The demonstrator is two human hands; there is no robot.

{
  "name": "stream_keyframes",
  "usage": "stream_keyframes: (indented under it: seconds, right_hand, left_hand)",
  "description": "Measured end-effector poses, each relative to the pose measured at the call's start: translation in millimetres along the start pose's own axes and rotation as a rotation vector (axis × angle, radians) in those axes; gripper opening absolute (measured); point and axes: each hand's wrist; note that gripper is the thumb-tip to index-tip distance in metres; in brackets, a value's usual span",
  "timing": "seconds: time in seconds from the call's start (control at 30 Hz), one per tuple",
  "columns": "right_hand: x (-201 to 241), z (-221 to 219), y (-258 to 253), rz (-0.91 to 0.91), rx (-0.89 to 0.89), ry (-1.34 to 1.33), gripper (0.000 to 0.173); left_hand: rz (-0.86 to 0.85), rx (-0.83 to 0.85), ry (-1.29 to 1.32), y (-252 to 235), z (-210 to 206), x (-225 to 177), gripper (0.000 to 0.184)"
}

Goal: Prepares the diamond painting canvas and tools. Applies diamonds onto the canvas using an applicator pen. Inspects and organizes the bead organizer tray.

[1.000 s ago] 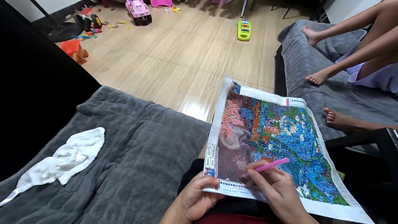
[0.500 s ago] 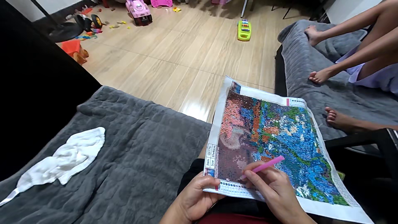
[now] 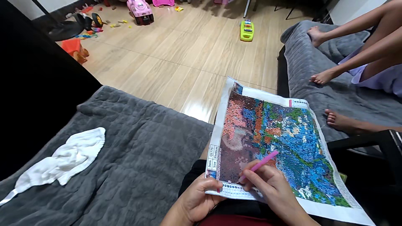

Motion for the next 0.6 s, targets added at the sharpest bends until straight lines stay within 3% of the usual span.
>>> stream_keyframes:
  seconds: [0.27,0.6]
  right_hand:
    - [12,3,-4,-0.18,0.022,-0.333,0.013]
    - [15,4,-17,-0.058,-0.156,-0.312,0.016]
  left_hand:
    - [-0.001,0.052,0.003,-1,4,0,0.03]
    - [-0.014,0.073,0.02,-5,5,-4,0.021]
Point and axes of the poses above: each hand's wrist, its own y-axis away from the middle knuckle, its own z-axis out of the back of the hand, x = y × z, and after that the axes turned 4 degrees about x, right-handed
